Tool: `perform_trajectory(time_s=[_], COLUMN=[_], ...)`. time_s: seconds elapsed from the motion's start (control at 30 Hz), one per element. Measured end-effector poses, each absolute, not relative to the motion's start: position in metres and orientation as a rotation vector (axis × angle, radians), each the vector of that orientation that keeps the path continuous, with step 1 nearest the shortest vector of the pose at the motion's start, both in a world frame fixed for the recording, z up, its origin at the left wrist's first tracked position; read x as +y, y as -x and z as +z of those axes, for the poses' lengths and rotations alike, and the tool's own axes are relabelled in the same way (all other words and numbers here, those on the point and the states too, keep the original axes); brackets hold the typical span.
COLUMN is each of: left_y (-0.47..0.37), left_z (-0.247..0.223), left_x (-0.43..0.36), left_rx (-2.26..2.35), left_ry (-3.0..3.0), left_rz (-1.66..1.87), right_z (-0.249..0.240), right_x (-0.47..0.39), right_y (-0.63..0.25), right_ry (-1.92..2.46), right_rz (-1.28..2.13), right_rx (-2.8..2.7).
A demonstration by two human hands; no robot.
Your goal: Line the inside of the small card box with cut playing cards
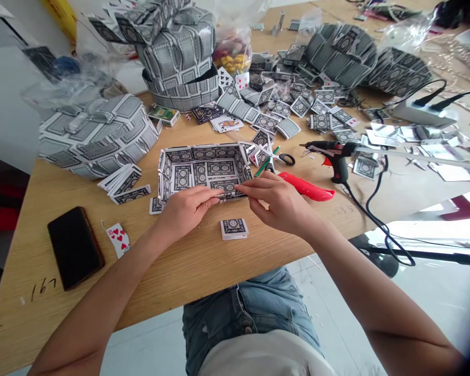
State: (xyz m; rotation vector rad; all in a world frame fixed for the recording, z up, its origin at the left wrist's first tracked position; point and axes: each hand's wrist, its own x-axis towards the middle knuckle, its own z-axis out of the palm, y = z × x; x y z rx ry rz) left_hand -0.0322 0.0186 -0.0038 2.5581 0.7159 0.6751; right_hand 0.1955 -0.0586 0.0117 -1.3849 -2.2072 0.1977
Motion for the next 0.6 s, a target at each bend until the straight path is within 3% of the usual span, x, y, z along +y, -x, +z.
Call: perform_trajectory(time_s=[0.6], left_y=[0.034], left_z=[0.004], left_x=[0.021], left_rx=[0.732], left_ry=[-2.481], left_rz=[0.494], right_z=[0.014], right_x=[-0.054], right_y=[-0.183], right_ry=[1.264], right_rz=[0.085], right_rx=[-2.168])
